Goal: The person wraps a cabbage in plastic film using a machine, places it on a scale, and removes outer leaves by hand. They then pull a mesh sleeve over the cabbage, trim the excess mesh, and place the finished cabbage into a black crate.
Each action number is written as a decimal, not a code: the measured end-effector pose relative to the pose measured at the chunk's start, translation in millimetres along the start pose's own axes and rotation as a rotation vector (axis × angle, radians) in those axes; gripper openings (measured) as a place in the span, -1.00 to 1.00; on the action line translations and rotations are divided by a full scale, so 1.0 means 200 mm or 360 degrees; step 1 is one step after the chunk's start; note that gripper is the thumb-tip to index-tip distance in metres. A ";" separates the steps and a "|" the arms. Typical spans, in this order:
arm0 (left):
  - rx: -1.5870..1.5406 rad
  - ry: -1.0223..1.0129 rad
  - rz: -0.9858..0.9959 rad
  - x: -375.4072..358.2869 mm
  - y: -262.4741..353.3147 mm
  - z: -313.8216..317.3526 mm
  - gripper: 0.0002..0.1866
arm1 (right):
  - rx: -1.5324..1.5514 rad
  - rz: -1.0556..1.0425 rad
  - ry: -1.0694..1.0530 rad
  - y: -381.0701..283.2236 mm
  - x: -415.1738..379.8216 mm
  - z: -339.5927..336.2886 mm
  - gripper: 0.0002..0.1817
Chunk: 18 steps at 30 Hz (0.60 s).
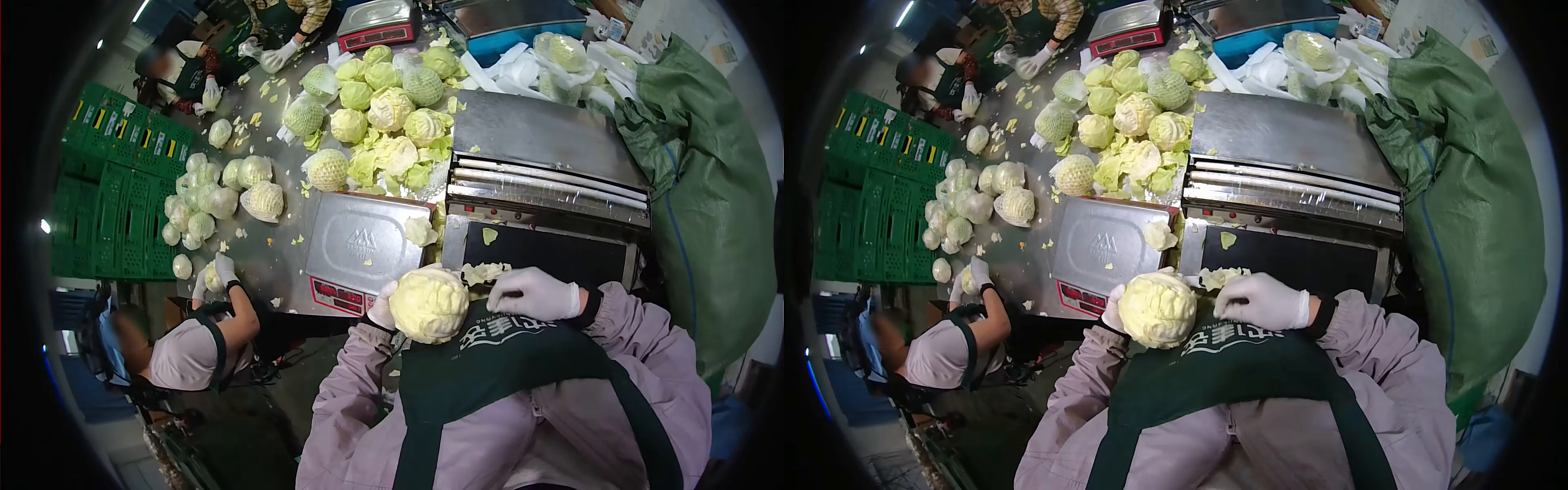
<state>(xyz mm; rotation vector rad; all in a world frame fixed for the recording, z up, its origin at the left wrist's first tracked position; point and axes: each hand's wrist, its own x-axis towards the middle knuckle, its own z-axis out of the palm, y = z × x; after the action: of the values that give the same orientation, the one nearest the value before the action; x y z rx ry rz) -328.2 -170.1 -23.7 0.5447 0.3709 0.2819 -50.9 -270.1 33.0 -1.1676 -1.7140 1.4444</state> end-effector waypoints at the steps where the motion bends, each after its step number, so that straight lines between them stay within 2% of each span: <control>1: -0.0047 0.0043 0.0017 -0.01 -0.01 -0.01 0.04 | -0.0454 -0.0058 0.0100 0.02 0.02 -0.01 -0.81; 3: -0.0092 0.0092 0.0028 -0.02 -0.03 -0.03 0.03 | -0.0277 -0.0224 0.0362 -0.02 0.09 0.03 -0.70; 4: -0.0095 0.0065 0.0018 0.00 -0.04 -0.04 0.02 | -0.0051 -0.0189 0.0424 -0.04 0.12 0.07 -0.62; 5: -0.0096 0.0042 0.0012 0.00 -0.04 -0.05 0.02 | -0.0099 -0.0182 0.0362 -0.07 0.14 0.09 -0.61; 7: -0.0008 0.0055 0.0019 -0.03 -0.05 -0.10 0.05 | -0.0218 -0.0183 0.0452 -0.06 0.16 0.15 -0.63; 9: -0.0185 0.0186 -0.0034 -0.08 -0.09 -0.15 0.09 | -0.0227 -0.0168 0.0484 -0.02 0.17 0.16 -0.66; 10: -0.0107 0.0089 -0.0007 -0.08 -0.10 -0.16 0.13 | -0.0241 -0.0136 0.0542 0.00 0.17 0.16 -0.69; 11: -0.0109 0.0101 0.0005 -0.09 -0.11 -0.17 0.13 | -0.0237 -0.0143 0.0527 0.01 0.18 0.16 -0.69; 13: -0.0058 0.0172 -0.0011 -0.09 -0.12 -0.13 0.12 | 0.0262 0.0253 0.0387 0.02 0.20 0.14 -0.76; 14: -0.0067 0.0178 0.0020 -0.08 -0.11 -0.11 0.11 | 0.0508 0.0342 0.0237 0.08 0.21 0.12 -0.79; 15: -0.0070 0.0177 0.0022 -0.07 -0.12 -0.11 0.11 | 0.0506 0.0344 0.0235 0.11 0.22 0.10 -0.79; 18: -0.0090 0.0185 0.0022 -0.06 -0.12 -0.12 0.11 | 0.0855 0.0515 -0.0061 0.13 0.23 0.05 -0.88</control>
<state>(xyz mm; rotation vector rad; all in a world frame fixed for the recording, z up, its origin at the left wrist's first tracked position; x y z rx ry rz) -344.4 -183.7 -52.3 0.4767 0.4706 0.3375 -73.9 -233.3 1.8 -1.1427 -1.0764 1.9738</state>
